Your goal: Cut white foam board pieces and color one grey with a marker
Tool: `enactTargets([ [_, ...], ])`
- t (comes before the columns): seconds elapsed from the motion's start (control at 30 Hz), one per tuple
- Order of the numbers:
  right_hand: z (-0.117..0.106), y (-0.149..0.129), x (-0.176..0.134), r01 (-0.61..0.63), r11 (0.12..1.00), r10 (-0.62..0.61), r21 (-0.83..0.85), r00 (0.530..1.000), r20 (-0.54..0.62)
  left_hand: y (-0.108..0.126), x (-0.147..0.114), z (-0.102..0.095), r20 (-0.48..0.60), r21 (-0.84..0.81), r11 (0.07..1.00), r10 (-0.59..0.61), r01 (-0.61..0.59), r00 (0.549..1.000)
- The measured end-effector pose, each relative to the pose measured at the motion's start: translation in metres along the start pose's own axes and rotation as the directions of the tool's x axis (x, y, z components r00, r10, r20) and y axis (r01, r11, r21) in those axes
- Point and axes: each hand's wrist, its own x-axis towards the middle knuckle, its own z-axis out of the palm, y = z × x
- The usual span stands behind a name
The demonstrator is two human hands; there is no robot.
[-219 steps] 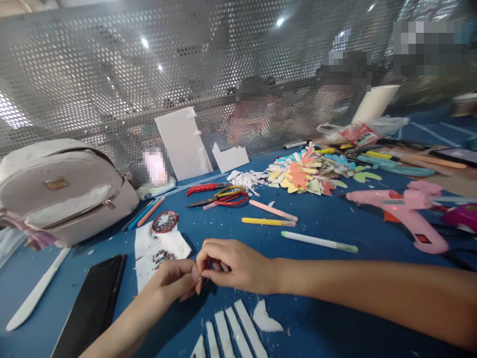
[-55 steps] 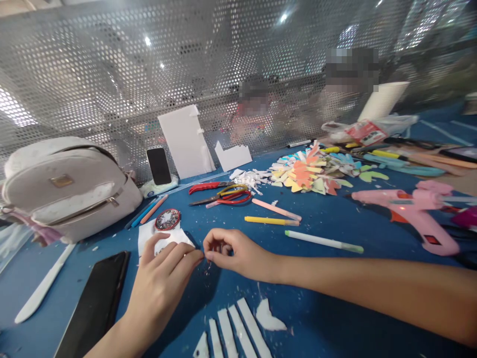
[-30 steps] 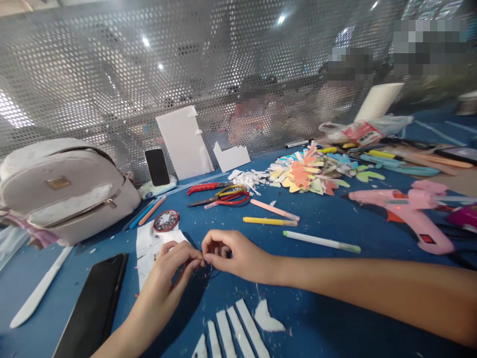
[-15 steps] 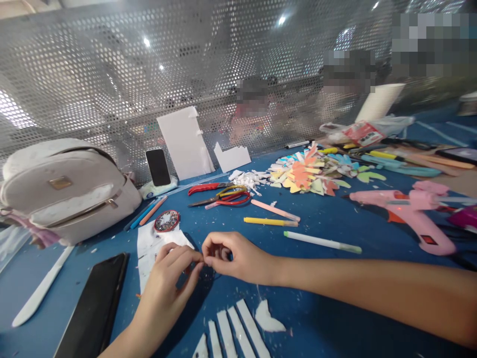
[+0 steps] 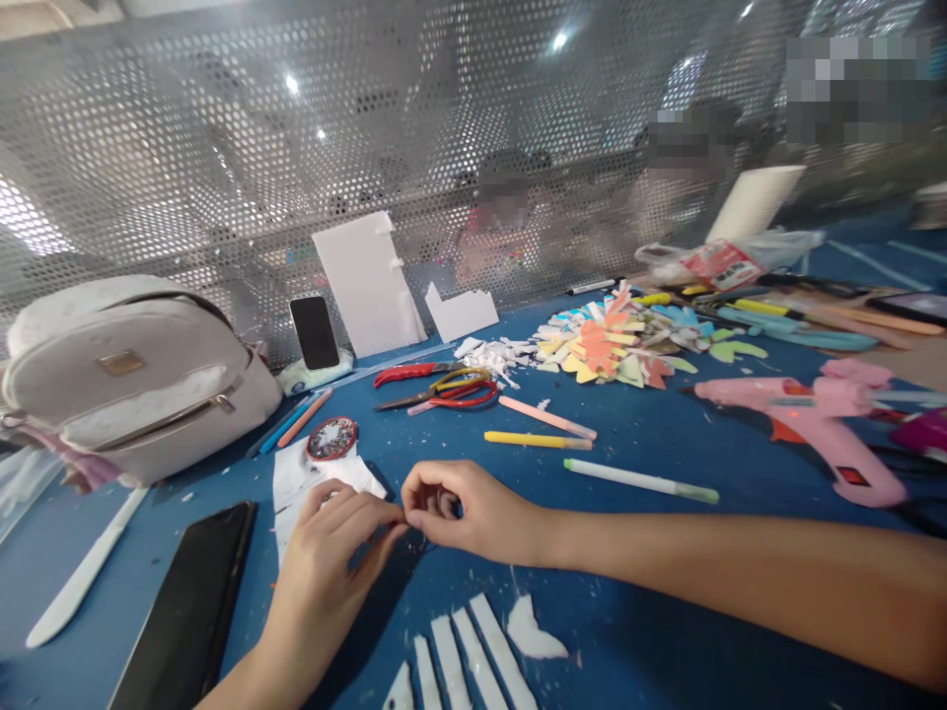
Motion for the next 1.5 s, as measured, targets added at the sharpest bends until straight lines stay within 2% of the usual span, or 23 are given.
enactTargets([
  [0.13,0.000,0.000,0.000,-0.015,1.000,0.015,-0.004,1.000,-0.009,0.003,0.002,-0.002,-0.100,0.078,0.997,0.029,-0.021,0.995],
  [0.27,0.001,0.001,0.000,-0.035,0.999,0.035,-0.008,0.999,-0.018,0.011,0.006,-0.007,-0.172,0.210,0.974,0.128,-0.090,0.977],
  [0.4,0.001,0.003,0.000,-0.055,0.998,0.054,-0.024,0.998,-0.031,0.015,0.007,-0.011,-0.148,0.288,0.950,0.170,-0.122,0.974],
  [0.5,0.003,0.004,0.000,-0.061,0.998,0.059,-0.034,0.998,-0.037,0.013,0.005,-0.013,-0.108,0.274,0.955,0.149,-0.115,0.983],
  [0.67,0.004,0.006,0.000,-0.049,0.998,0.048,-0.031,0.998,-0.029,0.007,0.005,-0.013,-0.114,0.207,0.974,0.116,-0.091,0.987],
  [0.87,0.003,0.003,0.000,-0.030,1.000,0.030,0.000,0.999,0.013,0.004,0.004,-0.009,-0.064,0.005,0.998,-0.065,0.065,0.996],
  [0.93,0.002,0.002,0.000,-0.031,0.999,0.031,0.006,0.999,0.023,0.004,0.004,-0.007,-0.043,-0.048,0.995,-0.092,0.090,0.995],
  [1.07,0.001,0.001,0.000,-0.049,0.999,0.049,0.015,0.999,0.024,0.003,0.004,-0.007,-0.042,-0.068,0.996,-0.066,0.063,0.997],
  [1.5,0.000,0.002,0.000,-0.084,0.996,0.084,0.032,0.996,0.007,0.004,0.007,-0.009,-0.087,0.083,0.996,0.027,-0.020,0.996],
])
